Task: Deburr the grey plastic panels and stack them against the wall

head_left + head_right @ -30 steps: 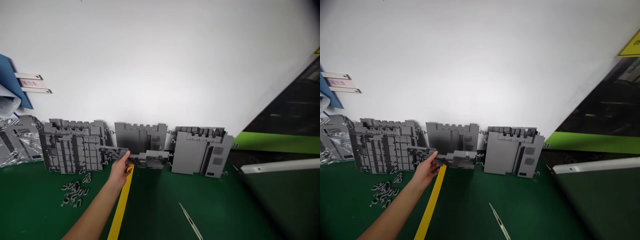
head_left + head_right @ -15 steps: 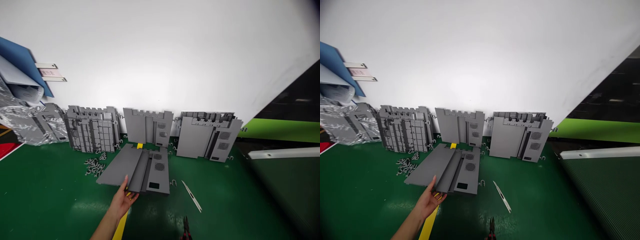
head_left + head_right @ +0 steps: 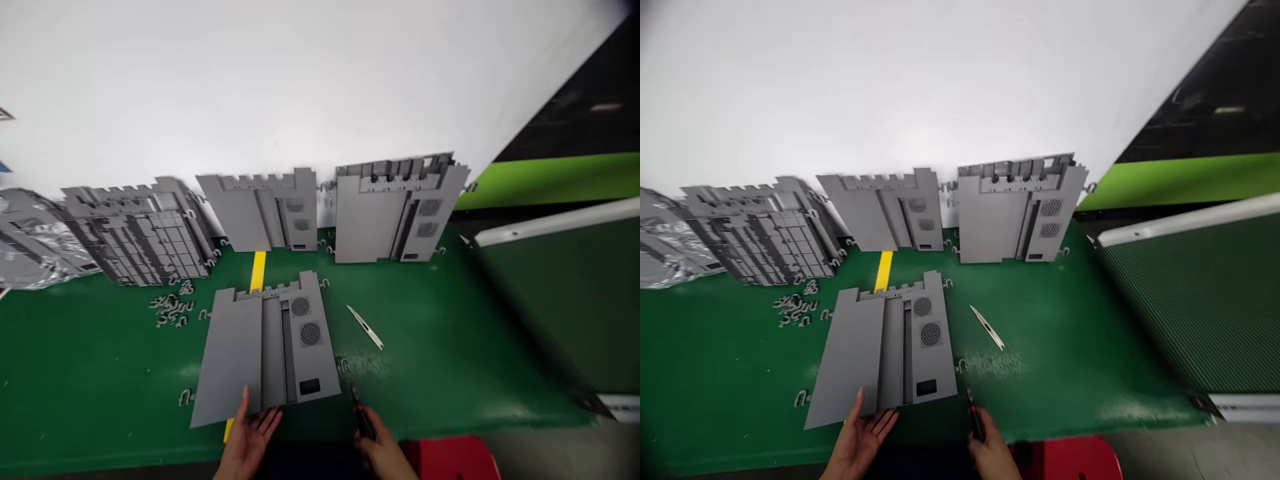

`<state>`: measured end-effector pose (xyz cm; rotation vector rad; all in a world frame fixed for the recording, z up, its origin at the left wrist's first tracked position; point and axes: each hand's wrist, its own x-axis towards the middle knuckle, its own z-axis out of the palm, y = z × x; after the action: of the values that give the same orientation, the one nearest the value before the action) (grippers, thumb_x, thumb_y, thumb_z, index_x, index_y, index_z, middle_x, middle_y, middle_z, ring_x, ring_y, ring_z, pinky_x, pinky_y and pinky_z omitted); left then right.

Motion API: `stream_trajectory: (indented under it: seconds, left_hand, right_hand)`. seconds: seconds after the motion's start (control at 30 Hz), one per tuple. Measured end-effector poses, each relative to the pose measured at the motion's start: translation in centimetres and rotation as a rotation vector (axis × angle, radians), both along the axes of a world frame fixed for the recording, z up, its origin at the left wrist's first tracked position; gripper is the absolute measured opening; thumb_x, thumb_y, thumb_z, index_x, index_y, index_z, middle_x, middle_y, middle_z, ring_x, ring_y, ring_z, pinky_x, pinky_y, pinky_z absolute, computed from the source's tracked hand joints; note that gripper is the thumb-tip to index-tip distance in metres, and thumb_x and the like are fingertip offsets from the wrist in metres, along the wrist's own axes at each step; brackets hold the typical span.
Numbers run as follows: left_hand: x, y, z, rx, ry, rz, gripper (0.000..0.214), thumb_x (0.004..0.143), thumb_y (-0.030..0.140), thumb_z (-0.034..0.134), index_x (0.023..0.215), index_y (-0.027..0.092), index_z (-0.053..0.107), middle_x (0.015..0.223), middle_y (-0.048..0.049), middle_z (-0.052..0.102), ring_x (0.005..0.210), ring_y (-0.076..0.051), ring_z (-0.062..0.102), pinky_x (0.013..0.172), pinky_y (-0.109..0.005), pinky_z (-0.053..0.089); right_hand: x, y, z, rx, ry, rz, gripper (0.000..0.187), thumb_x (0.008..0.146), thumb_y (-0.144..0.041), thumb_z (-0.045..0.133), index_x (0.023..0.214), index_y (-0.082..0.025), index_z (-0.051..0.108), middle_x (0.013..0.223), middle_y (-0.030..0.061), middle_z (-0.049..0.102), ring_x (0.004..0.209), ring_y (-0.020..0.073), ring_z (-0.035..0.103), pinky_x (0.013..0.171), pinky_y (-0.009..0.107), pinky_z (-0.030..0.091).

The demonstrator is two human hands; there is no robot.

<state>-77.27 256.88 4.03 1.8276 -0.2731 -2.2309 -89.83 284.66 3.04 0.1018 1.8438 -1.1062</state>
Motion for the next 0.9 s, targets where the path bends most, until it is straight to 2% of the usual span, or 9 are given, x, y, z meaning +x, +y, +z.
stream_trajectory:
  seconds: [0.07,0.17,0.27,0.33,0.4,0.47,0.63,0.73,0.9]
  left_hand:
    - [1.1,0.4,0.5,0.032,-0.125,-0.123,0.059,0.088,0.04,0.076,0.137,0.016,0.054,0.127,-0.0224,0.066,0.107,-0.036,0.076,0.085,-0.046,0.067]
    - [1.7,0.4,1.6,-0.04,-0.242,-0.481,0.049,0.077,0.033,0.087,0.117,0.013,0.065,0.127,-0.0227,0.069,0.102,-0.037,0.077,0.081,-0.042,0.067]
    - [0.8,-1.2,2.1,-0.294,-0.156,-0.845,0.04,0.075,0.043,0.086,0.1,0.015,0.072,0.113,-0.0179,0.076,0.103,-0.035,0.076,0.086,-0.04,0.064]
    - [-0.3,-3.6,1.9,-0.584,-0.198,-0.979,0.04,0.077,0.051,0.078,0.097,0.017,0.074,0.105,-0.0149,0.078,0.108,-0.035,0.073,0.097,-0.043,0.059]
    - [-1.2,-6.8,1.5,-0.904,-0.397,-1.025,0.039,0.082,0.053,0.068,0.102,0.02,0.073,0.111,-0.0128,0.077,0.115,-0.035,0.07,0.108,-0.047,0.053]
    - [-1.4,-10.2,1.0,-1.074,-0.649,-1.006,0.043,0.087,0.053,0.058,0.108,0.018,0.07,0.119,-0.0157,0.075,0.118,-0.035,0.068,0.111,-0.049,0.05]
    - [0.6,-16.1,0.1,-1.028,-0.955,-0.998,0.058,0.09,0.057,0.05,0.123,0.012,0.066,0.131,-0.0224,0.071,0.124,-0.041,0.065,0.11,-0.053,0.05]
    - [1.7,-17.0,-0.3,-0.982,-0.999,-1.015,0.063,0.09,0.059,0.049,0.127,0.011,0.065,0.133,-0.0229,0.07,0.124,-0.043,0.065,0.109,-0.054,0.051]
    - [2.2,-16.6,-1.1,-0.952,-1.061,-1.044,0.072,0.089,0.06,0.047,0.136,0.007,0.063,0.141,-0.027,0.065,0.131,-0.047,0.06,0.11,-0.057,0.049]
  right_hand:
    - [0.0,0.2,-0.3,0.015,0.1,0.043,0.065,0.075,-0.026,0.051,0.138,-0.018,0.058,0.109,0.0113,0.074,0.103,0.0283,0.071,0.091,0.038,0.055]
    - [-0.3,-0.2,-0.1,0.037,0.203,0.123,0.057,0.077,-0.02,0.049,0.133,-0.016,0.059,0.116,0.0125,0.073,0.112,0.0269,0.068,0.102,0.037,0.048]
    - [-0.5,-1.0,0.5,0.11,0.226,0.188,0.06,0.078,-0.015,0.049,0.137,-0.015,0.056,0.123,0.0152,0.071,0.115,0.0277,0.067,0.103,0.037,0.047]
    - [-0.6,-1.7,0.8,0.173,0.251,0.235,0.063,0.078,-0.013,0.051,0.14,-0.011,0.055,0.129,0.019,0.069,0.121,0.0302,0.065,0.107,0.039,0.045]
    - [-0.6,-2.4,0.9,0.211,0.263,0.264,0.062,0.079,-0.012,0.051,0.141,-0.008,0.054,0.131,0.0219,0.067,0.124,0.032,0.064,0.109,0.04,0.044]
    - [-0.5,-2.8,0.9,0.228,0.259,0.265,0.062,0.08,-0.011,0.051,0.142,-0.007,0.053,0.129,0.0227,0.067,0.123,0.0322,0.064,0.108,0.04,0.044]
    - [-0.1,-3.1,0.5,0.232,0.256,0.236,0.06,0.081,-0.011,0.052,0.141,-0.01,0.053,0.13,0.0205,0.066,0.122,0.0308,0.063,0.108,0.04,0.044]
    - [0.1,-3.0,0.3,0.228,0.256,0.227,0.057,0.081,-0.011,0.051,0.138,-0.011,0.055,0.126,0.0179,0.068,0.118,0.0281,0.065,0.105,0.037,0.045]
    - [0.0,-2.9,-0.1,0.226,0.255,0.216,0.054,0.082,-0.012,0.051,0.136,-0.014,0.057,0.122,0.0154,0.069,0.113,0.0273,0.066,0.102,0.036,0.047]
